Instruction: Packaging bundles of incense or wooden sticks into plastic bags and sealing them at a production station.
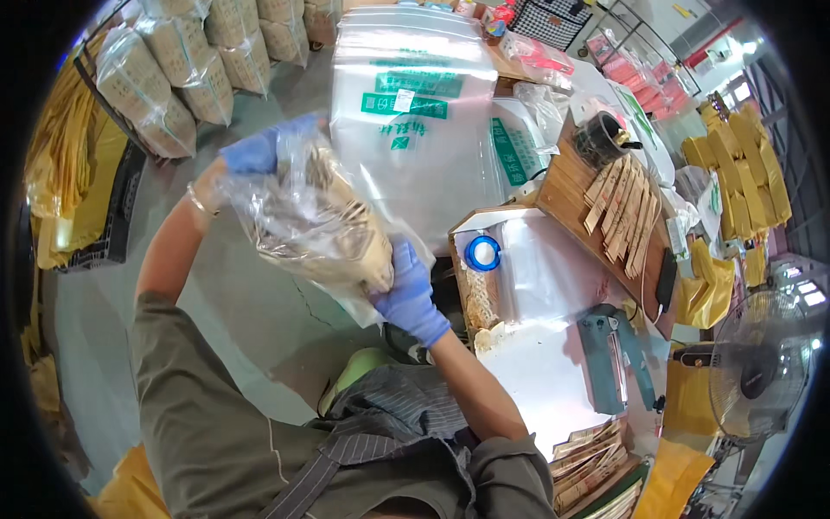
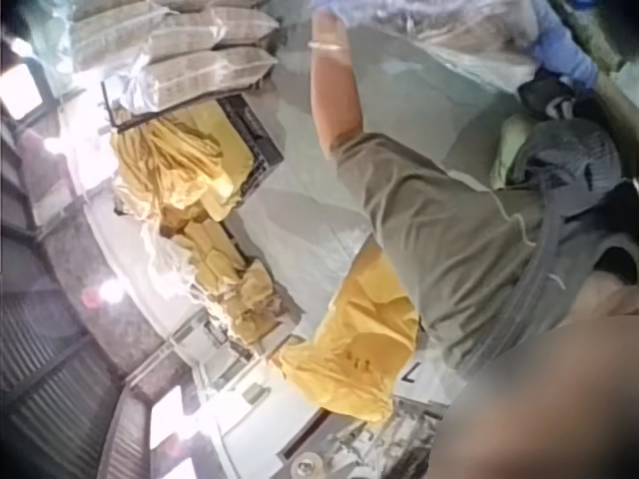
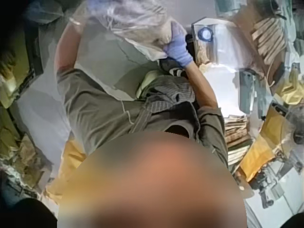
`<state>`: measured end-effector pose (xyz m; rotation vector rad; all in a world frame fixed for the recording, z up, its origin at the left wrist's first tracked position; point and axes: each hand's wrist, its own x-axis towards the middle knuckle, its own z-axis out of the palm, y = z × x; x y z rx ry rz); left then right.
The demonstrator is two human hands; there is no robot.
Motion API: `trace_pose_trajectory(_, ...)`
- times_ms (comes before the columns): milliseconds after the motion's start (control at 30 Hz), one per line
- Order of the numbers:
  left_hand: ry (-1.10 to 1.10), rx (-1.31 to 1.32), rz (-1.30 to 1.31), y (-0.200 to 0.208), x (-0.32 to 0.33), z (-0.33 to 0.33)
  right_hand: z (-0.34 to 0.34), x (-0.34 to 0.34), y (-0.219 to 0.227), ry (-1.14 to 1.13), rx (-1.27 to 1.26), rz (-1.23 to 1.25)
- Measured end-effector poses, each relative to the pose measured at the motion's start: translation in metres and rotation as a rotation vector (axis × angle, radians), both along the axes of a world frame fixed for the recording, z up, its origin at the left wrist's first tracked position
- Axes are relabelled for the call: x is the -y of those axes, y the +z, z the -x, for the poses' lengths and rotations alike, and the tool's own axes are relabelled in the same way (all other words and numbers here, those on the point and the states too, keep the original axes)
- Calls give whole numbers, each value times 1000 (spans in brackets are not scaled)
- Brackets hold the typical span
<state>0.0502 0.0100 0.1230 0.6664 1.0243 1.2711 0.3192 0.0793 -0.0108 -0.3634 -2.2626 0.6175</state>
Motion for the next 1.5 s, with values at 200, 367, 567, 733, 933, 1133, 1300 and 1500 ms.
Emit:
trace_pose_trajectory(200, 163, -538, -345, -90, 23, 24, -4, 51, 39, 94, -30, 362)
trace_pose_trajectory(367, 470, -543, -295, -128, 10, 57, 34, 58, 78, 274, -263, 333)
trace_pose_trajectory(567, 592, -920, -255, -92, -31, 68, 13, 31, -19, 83, -72, 304)
trace_pose_trajectory(733, 523, -1033, -218, -77, -7, -3, -10, -18, 4, -96, 202, 639)
trace_pose_trajectory(933, 372, -1329, 103, -69, 11, -17, -1, -20, 72, -103, -126, 1029)
trace_pose_trajectory(1133, 447, -1012, -43, -150, 34, 6, 46, -1, 67, -99, -224, 946)
trace_pose_trajectory(1300, 460, -853, -40, -17, 46, 20, 32, -18, -7, -180, 200, 505)
trace_pose_trajectory(1500, 674, -977, -123, -29, 22, -4, 40, 9, -44, -155, 921, 353)
